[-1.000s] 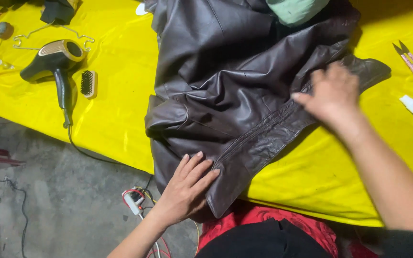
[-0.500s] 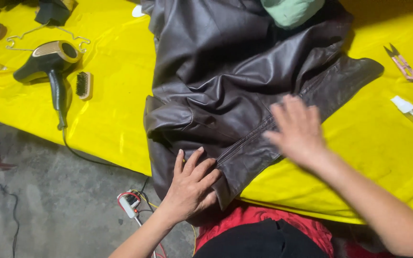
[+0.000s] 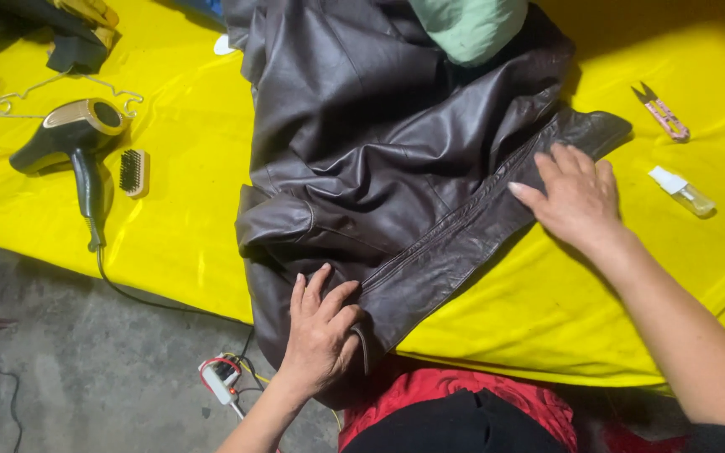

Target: Adjusting and flattening the inner seams of a leather jacket using a seam ripper, spray, and a hair dryer.

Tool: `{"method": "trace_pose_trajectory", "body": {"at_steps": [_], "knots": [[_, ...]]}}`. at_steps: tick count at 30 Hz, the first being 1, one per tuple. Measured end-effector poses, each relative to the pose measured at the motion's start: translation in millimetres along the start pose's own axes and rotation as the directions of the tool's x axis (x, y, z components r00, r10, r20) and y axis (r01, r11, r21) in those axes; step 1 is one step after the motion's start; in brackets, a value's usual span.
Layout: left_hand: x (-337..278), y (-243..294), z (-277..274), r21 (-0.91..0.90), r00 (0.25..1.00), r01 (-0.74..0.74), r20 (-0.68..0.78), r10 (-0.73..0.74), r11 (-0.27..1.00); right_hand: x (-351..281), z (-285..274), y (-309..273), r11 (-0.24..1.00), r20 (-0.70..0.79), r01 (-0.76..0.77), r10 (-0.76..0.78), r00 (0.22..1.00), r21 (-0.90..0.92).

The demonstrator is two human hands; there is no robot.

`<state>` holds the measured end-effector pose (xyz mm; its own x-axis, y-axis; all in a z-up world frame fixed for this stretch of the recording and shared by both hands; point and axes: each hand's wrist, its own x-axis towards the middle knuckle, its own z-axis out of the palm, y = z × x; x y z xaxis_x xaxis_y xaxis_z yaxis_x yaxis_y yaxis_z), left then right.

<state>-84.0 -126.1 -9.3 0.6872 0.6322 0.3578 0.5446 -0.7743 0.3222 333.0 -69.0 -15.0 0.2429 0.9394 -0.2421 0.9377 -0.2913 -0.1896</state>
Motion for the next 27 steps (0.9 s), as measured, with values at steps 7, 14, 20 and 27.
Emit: {"method": "trace_pose_trajectory", "body": {"at_steps": [7, 14, 20, 27], "knots": [[-1.3, 3.3, -1.2, -0.010, 1.000, 0.013, -0.021, -0.013, 1.000, 61.0, 19.1, 25.4, 0.994, -0.190, 0.092, -0.101, 0.977, -0.052], [0.8, 5.2, -0.5, -0.011, 0.999, 0.052, 0.008, -0.052, 0.999, 32.7, 20.7, -27.5, 0.997, -0.317, 0.043, -0.020, 0.948, 0.066], [-1.3, -1.3, 0.5, -0.089, 0.995, 0.095, -0.019, -0.097, 0.992, -26.1, 81.9, -45.6, 0.876, -0.133, 0.431, -0.463, 0.876, -0.217], [1.4, -0.3, 1.1, -0.017, 0.994, 0.108, 0.026, -0.107, 0.994, -32.9, -14.7, -34.3, 0.986, 0.015, -0.107, 0.110, 0.994, -0.129]]}}
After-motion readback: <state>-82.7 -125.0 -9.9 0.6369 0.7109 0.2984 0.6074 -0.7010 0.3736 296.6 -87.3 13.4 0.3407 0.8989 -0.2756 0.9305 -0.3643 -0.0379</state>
